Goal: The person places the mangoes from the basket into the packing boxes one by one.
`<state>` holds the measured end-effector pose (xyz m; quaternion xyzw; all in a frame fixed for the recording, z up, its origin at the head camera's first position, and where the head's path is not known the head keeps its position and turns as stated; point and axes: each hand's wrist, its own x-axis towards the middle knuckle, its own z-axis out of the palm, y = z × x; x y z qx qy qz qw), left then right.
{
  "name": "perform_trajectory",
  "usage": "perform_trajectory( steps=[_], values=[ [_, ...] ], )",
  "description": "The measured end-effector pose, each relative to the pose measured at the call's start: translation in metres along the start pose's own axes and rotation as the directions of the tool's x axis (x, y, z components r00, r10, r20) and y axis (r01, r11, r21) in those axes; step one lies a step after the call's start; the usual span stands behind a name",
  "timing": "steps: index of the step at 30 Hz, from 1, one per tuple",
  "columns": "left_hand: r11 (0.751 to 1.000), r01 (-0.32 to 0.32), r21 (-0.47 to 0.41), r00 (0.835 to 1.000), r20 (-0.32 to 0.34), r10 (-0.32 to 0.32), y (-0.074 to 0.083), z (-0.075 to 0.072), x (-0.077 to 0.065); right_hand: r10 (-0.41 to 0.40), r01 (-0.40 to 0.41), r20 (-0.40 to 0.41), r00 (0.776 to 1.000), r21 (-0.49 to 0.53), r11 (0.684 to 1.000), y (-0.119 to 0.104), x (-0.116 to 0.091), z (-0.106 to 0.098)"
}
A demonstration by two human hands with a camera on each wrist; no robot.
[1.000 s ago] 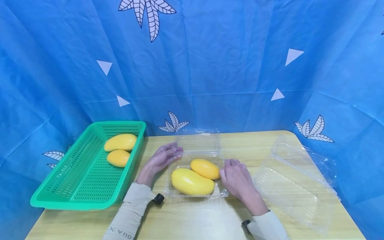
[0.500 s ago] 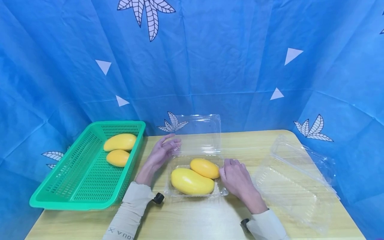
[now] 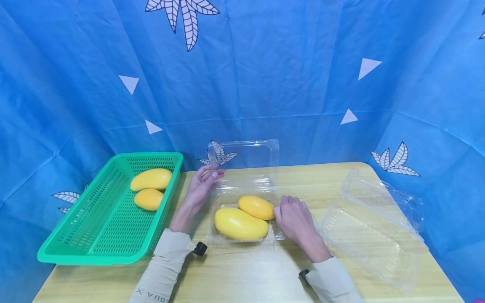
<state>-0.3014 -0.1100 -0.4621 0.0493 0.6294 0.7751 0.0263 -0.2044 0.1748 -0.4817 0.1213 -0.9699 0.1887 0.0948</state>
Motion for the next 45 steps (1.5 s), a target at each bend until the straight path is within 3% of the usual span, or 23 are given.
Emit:
perform_trajectory(
  steps=[6, 11, 16, 23, 28, 30, 34, 38, 41, 45],
  values=[
    [0.998, -0.045, 0.032, 0.997, -0.055, 0.047, 0.003, 0.0, 0.0, -0.002, 0.002, -0.008, 1.0, -0.001, 1.0, 0.0, 0.006, 0.004],
    [0.982, -0.139, 0.131, 0.986, -0.078, 0.15, 0.007, 0.001, 0.0, -0.001, 0.001, -0.008, 1.0, 0.006, 1.0, 0.0, 0.014, 0.008],
    [0.955, -0.206, 0.213, 0.973, -0.059, 0.223, 0.015, 0.004, -0.003, 0.007, -0.007, 0.006, 1.0, 0.002, 1.0, 0.002, 0.022, 0.01],
    [0.937, -0.23, 0.263, 0.969, -0.029, 0.246, 0.034, 0.008, -0.013, 0.025, -0.025, 0.029, 0.999, 0.022, 0.999, 0.004, 0.032, 0.011],
    [0.904, -0.256, 0.341, 0.961, -0.006, 0.275, 0.052, 0.013, -0.025, 0.027, -0.027, 0.034, 0.999, 0.019, 0.999, 0.005, 0.04, 0.012],
    [0.894, -0.261, 0.364, 0.96, 0.001, 0.279, 0.055, 0.013, -0.027, 0.03, -0.03, 0.037, 0.999, 0.025, 0.999, 0.006, 0.043, 0.013],
    [0.881, -0.279, 0.382, 0.957, 0.033, 0.289, 0.044, 0.006, -0.022, 0.034, -0.035, 0.039, 0.999, 0.043, 0.998, 0.006, 0.048, 0.014],
    [0.847, -0.304, 0.436, 0.95, 0.075, 0.302, 0.035, -0.001, -0.018, 0.034, -0.037, 0.042, 0.999, 0.074, 0.997, 0.01, 0.053, 0.016],
    [0.817, -0.293, 0.496, 0.955, 0.107, 0.278, 0.035, -0.004, -0.02, 0.034, -0.038, 0.036, 0.999, 0.11, 0.993, 0.012, 0.058, 0.017],
    [0.788, -0.238, 0.568, 0.971, 0.147, 0.187, 0.036, -0.007, -0.025, 0.039, -0.045, 0.037, 0.999, 0.158, 0.986, 0.015, 0.062, 0.018]
  ],
)
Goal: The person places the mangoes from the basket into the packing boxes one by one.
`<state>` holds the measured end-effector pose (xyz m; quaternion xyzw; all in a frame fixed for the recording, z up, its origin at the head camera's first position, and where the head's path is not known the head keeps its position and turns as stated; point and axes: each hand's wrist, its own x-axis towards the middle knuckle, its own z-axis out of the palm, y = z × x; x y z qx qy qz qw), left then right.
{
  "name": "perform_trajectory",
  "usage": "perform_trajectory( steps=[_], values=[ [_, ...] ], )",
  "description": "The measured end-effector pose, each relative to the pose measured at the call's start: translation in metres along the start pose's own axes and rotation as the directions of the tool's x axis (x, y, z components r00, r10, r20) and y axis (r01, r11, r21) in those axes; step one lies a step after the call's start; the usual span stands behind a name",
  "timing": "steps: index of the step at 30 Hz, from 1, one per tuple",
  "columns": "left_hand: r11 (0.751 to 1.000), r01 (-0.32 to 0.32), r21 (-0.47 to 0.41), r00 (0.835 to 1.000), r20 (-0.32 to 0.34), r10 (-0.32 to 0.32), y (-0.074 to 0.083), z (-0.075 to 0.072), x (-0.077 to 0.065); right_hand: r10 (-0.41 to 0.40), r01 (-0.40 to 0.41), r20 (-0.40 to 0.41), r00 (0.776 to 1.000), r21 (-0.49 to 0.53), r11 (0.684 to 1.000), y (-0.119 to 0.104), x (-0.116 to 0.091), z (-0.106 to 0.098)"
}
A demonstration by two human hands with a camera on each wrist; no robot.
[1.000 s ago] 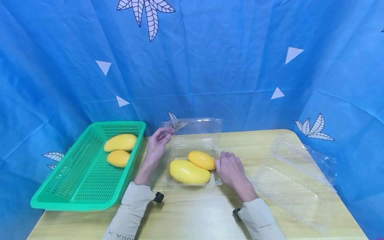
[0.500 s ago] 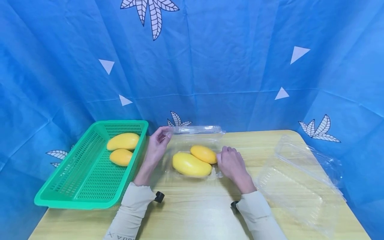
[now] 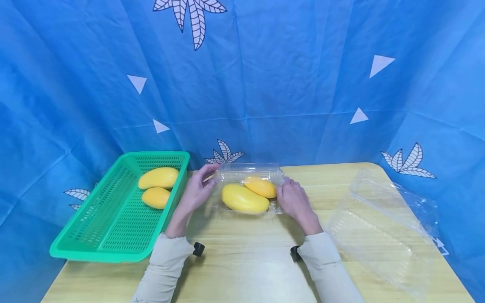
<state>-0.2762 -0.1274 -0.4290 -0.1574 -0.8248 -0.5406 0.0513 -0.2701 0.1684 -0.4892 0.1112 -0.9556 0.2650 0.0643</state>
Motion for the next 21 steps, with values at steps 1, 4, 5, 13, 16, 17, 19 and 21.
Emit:
perform_trajectory(
  steps=[1, 4, 5, 13, 16, 17, 19, 21],
  values=[
    [1.0, 0.013, 0.02, 1.0, 0.02, -0.013, 0.0, 0.0, -0.001, 0.006, -0.006, 0.009, 1.0, 0.012, 1.0, 0.001, 0.0, 0.0],
    [0.995, 0.043, 0.085, 0.995, 0.081, -0.049, 0.002, -0.002, -0.004, 0.038, -0.041, 0.046, 0.998, 0.067, 0.997, 0.003, -0.001, -0.001],
    [0.992, 0.05, 0.112, 0.993, 0.1, -0.061, 0.003, -0.002, -0.005, 0.05, -0.055, 0.057, 0.997, 0.083, 0.995, 0.004, -0.001, -0.001],
    [0.987, 0.087, 0.137, 0.967, 0.227, -0.117, 0.008, -0.003, -0.011, 0.097, -0.098, 0.015, 0.995, 0.221, 0.97, 0.009, 0.001, 0.0],
    [0.988, 0.068, 0.142, 0.96, 0.259, -0.103, 0.007, -0.005, -0.014, 0.106, -0.106, 0.015, 0.994, 0.259, 0.96, 0.009, 0.002, 0.0],
    [0.987, 0.066, 0.147, 0.959, 0.265, -0.103, 0.007, -0.006, -0.014, 0.108, -0.109, 0.015, 0.994, 0.269, 0.957, 0.009, 0.002, 0.0],
    [0.987, 0.063, 0.151, 0.956, 0.276, -0.103, 0.006, -0.007, -0.016, 0.117, -0.119, 0.023, 0.993, 0.293, 0.949, 0.009, 0.002, 0.001],
    [0.985, 0.068, 0.159, 0.953, 0.282, -0.111, 0.005, -0.008, -0.017, 0.133, -0.134, 0.026, 0.991, 0.307, 0.942, 0.009, 0.002, 0.001]
  ],
)
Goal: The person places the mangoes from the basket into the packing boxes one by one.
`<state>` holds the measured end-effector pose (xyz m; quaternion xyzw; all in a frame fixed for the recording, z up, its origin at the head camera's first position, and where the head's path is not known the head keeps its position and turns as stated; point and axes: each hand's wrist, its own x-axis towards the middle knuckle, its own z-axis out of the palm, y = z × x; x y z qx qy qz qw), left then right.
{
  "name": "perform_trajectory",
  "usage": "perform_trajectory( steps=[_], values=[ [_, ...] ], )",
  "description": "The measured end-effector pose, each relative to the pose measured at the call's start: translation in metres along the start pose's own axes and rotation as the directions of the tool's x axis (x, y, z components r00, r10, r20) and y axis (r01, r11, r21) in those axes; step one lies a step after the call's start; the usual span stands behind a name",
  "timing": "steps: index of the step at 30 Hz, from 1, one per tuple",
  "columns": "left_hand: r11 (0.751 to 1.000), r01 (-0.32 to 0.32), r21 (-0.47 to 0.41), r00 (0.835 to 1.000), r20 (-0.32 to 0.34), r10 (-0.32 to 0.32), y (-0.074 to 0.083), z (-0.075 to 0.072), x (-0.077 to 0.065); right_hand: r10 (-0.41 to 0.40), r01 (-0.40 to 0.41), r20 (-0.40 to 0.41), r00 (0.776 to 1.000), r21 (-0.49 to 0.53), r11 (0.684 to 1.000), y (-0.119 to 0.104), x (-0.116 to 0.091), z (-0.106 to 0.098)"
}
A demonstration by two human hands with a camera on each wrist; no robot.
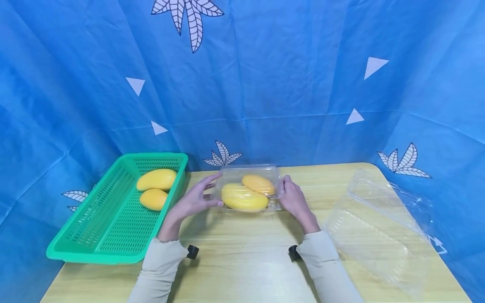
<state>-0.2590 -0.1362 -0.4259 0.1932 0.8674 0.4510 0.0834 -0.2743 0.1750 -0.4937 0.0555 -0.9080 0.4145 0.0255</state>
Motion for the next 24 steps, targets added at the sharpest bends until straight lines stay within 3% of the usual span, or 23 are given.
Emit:
perform_trajectory(
  steps=[7, 21, 24],
  values=[
    [0.999, 0.046, -0.024, 0.999, 0.004, -0.046, -0.002, 0.001, -0.002, 0.048, -0.049, 0.017, 0.999, 0.063, 0.997, -0.003, -0.002, -0.005],
    [1.0, 0.018, -0.021, 1.0, 0.011, -0.018, -0.002, 0.006, -0.002, 0.16, -0.168, 0.065, 0.985, 0.143, 0.975, -0.008, -0.009, -0.018],
    [1.0, 0.013, -0.002, 1.0, 0.016, -0.013, -0.002, 0.006, -0.002, 0.18, -0.193, 0.082, 0.98, 0.207, 0.959, -0.01, -0.012, -0.019]
  ],
)
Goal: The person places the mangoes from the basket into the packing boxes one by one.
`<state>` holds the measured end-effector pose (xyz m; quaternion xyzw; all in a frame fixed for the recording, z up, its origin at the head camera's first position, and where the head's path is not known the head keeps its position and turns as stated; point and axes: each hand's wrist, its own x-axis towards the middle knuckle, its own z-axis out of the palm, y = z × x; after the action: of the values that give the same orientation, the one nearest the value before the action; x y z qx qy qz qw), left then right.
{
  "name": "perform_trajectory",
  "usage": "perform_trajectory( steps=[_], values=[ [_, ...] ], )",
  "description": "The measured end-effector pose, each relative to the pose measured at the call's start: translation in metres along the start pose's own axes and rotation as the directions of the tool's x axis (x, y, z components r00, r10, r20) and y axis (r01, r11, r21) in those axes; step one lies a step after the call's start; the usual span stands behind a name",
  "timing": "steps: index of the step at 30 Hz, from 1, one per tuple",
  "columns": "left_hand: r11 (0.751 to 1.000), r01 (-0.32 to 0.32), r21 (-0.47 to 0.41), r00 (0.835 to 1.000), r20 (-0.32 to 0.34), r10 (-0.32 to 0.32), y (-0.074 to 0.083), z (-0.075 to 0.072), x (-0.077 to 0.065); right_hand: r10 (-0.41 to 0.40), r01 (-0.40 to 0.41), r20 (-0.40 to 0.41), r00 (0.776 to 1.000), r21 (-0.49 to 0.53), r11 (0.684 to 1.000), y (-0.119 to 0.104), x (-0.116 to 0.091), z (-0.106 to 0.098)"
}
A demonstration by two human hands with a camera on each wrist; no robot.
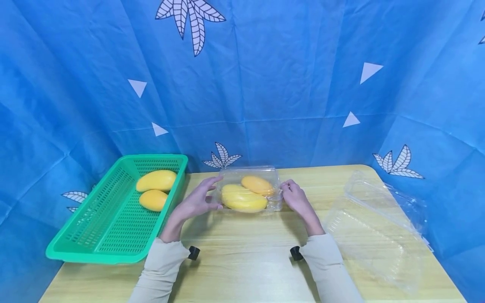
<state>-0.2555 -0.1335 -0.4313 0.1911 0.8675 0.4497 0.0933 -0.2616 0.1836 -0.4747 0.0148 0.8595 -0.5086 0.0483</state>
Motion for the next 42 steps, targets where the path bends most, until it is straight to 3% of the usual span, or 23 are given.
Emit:
perform_trajectory(
  steps=[4, 11, 20, 27, 33, 37, 42],
  values=[
    [0.999, 0.009, 0.041, 1.0, 0.008, -0.009, 0.0, 0.001, 0.0, 0.025, -0.027, 0.023, 0.999, 0.075, 0.997, -0.003, -0.004, -0.001],
    [0.994, 0.027, 0.105, 1.0, 0.007, -0.028, -0.001, 0.004, 0.0, 0.041, -0.045, 0.057, 0.998, 0.054, 0.998, -0.011, -0.014, -0.003],
    [0.985, 0.068, 0.157, 0.998, 0.008, -0.07, -0.002, 0.006, 0.0, -0.009, 0.002, 0.134, 0.991, 0.047, 0.999, -0.013, -0.031, -0.005],
    [0.976, 0.072, 0.208, 0.997, -0.002, -0.073, 0.008, 0.005, -0.004, -0.053, 0.029, 0.196, 0.979, 0.124, 0.992, -0.01, -0.038, -0.007],
    [0.965, 0.01, 0.262, 0.999, -0.049, 0.003, 0.025, 0.002, -0.011, -0.093, 0.061, 0.213, 0.973, 0.151, 0.987, -0.009, -0.041, -0.009],
    [0.976, -0.075, 0.204, 0.994, -0.06, 0.089, 0.037, 0.002, -0.015, -0.111, 0.078, 0.22, 0.969, 0.155, 0.985, -0.007, -0.04, -0.01],
    [0.993, -0.106, 0.049, 0.994, 0.015, 0.106, 0.047, 0.009, -0.018, -0.126, 0.091, 0.228, 0.966, 0.157, 0.983, -0.006, -0.039, -0.011]
  ],
)
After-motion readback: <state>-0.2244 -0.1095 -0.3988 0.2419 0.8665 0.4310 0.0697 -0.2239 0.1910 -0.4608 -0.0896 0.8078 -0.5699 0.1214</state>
